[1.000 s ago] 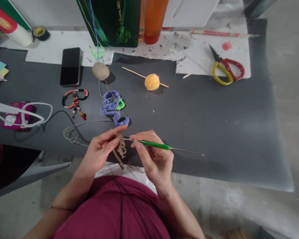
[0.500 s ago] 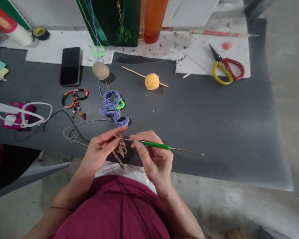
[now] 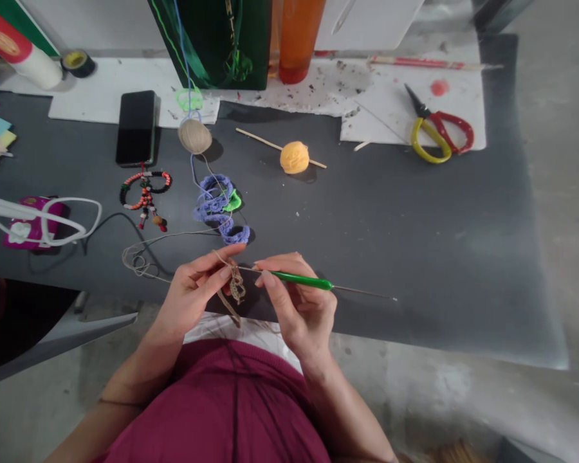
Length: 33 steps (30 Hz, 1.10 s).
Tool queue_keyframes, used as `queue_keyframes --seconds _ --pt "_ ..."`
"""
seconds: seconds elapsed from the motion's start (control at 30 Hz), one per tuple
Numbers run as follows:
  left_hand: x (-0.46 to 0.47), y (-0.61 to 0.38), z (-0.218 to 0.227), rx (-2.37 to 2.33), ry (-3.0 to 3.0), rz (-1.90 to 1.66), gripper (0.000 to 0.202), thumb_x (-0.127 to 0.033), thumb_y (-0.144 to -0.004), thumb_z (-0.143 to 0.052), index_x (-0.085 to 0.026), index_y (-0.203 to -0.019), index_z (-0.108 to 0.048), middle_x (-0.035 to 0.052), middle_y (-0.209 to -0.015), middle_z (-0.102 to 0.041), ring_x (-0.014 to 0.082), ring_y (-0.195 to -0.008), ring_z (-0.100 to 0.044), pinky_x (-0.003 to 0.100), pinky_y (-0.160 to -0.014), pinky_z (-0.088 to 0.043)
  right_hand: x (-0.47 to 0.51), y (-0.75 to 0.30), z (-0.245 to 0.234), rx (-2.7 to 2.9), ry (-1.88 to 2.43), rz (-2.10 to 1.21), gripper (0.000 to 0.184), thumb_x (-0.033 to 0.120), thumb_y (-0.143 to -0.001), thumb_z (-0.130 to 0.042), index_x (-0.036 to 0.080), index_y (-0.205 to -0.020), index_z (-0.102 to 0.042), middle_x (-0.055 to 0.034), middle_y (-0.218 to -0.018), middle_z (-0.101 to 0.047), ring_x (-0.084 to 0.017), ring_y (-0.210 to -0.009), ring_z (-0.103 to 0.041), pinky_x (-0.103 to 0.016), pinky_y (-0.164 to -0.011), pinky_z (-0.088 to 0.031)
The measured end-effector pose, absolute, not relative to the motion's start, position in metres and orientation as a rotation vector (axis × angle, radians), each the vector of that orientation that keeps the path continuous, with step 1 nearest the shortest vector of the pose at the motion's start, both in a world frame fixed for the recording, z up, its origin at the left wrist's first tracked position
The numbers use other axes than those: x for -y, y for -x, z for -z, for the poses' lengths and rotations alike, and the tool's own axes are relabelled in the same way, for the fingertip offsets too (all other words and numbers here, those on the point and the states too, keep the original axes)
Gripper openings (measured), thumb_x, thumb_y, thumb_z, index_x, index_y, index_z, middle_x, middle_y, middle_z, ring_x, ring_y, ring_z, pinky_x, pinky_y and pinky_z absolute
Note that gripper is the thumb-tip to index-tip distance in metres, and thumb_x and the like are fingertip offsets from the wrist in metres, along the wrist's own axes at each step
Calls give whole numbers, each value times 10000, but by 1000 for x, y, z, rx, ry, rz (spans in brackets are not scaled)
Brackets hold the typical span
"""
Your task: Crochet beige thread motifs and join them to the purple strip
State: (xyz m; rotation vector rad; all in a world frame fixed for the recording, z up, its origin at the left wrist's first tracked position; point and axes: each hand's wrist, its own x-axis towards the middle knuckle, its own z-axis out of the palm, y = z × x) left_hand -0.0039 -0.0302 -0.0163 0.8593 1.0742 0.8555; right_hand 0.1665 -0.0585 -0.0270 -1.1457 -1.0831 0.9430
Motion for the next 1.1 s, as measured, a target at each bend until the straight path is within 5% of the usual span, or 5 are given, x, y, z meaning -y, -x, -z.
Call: queue_keyframes --seconds 1.1 --pt "30 3 22 -1016 -839 -898 382 -428 -892 -819 -283 -1246 -822 17 -869 -686 107 -673 -550 251 -661 -490 62 -164 30 1040 1096 -941 202 163 -969 -716 297 -1094 -801 -4 -891 -791 -145 -711 -703 -298 -672 -592"
